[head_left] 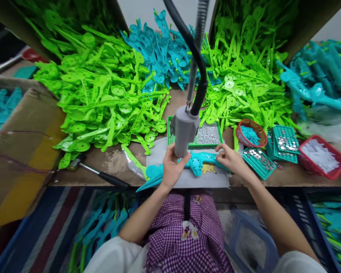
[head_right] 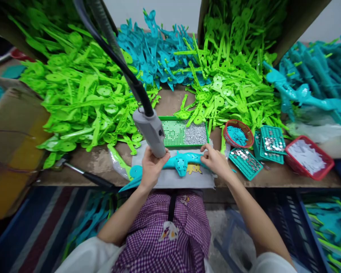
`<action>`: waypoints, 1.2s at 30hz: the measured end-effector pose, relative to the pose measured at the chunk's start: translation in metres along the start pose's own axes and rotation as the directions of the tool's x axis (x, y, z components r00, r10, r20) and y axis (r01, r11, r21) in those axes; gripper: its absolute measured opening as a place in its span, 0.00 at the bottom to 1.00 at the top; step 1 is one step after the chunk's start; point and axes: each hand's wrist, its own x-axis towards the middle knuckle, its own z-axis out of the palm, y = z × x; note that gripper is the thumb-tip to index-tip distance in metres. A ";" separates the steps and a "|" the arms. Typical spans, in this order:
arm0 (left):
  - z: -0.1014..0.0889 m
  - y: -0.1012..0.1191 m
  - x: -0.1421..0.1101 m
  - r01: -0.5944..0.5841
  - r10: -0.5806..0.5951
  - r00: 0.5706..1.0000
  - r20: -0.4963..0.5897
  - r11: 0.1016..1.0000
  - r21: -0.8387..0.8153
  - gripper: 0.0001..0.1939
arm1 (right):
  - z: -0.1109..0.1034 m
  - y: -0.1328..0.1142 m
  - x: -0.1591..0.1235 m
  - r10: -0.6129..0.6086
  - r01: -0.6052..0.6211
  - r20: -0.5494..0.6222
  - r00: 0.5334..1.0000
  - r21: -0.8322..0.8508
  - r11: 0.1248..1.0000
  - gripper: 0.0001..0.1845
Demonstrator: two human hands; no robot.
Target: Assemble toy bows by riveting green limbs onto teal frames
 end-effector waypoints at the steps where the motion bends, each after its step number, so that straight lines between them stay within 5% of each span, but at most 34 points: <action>1: 0.001 0.000 0.000 0.003 -0.003 1.000 0.011 1.000 -0.008 0.21 | 0.002 -0.002 0.003 0.001 -0.001 0.004 1.000 -0.039 0.999 0.12; 8: 0.018 0.001 0.006 0.003 -0.004 1.000 -0.015 0.999 -0.035 0.23 | 0.004 0.007 0.004 -0.052 0.057 0.044 0.998 -0.139 0.989 0.10; 12: 0.023 0.001 0.008 0.011 -0.012 0.999 0.042 1.000 0.005 0.22 | -0.018 -0.024 -0.006 -0.137 0.161 -0.210 0.968 0.106 0.981 0.23; 15: 0.027 -0.002 0.008 -0.018 0.010 0.988 0.154 0.999 0.048 0.21 | -0.031 -0.078 0.001 -0.300 0.444 -0.362 0.883 0.437 0.782 0.37; 19: 0.022 0.001 0.009 -0.119 0.047 0.939 0.341 0.974 0.195 0.19 | -0.028 -0.131 0.025 -0.454 0.415 -0.150 0.878 0.712 0.567 0.26; 22: -0.002 0.007 0.010 -0.238 0.065 0.907 0.417 0.895 0.377 0.28 | -0.020 -0.133 0.047 -0.358 0.447 -0.292 0.887 0.738 0.505 0.21; 25: -0.036 0.007 0.008 -0.342 -0.026 0.856 0.516 0.720 0.604 0.34 | -0.014 -0.123 0.076 -0.200 0.525 -0.502 0.842 0.674 0.519 0.19; 30: -0.065 -0.003 0.011 -0.524 -0.262 0.723 0.640 0.396 0.754 0.24 | -0.004 -0.120 0.134 -0.052 0.440 -0.504 0.862 0.694 0.569 0.25; 36: -0.061 -0.007 0.023 -0.468 -0.294 0.720 0.628 0.462 0.753 0.19 | 0.014 -0.110 0.168 -0.016 0.454 -0.550 0.835 0.672 0.585 0.27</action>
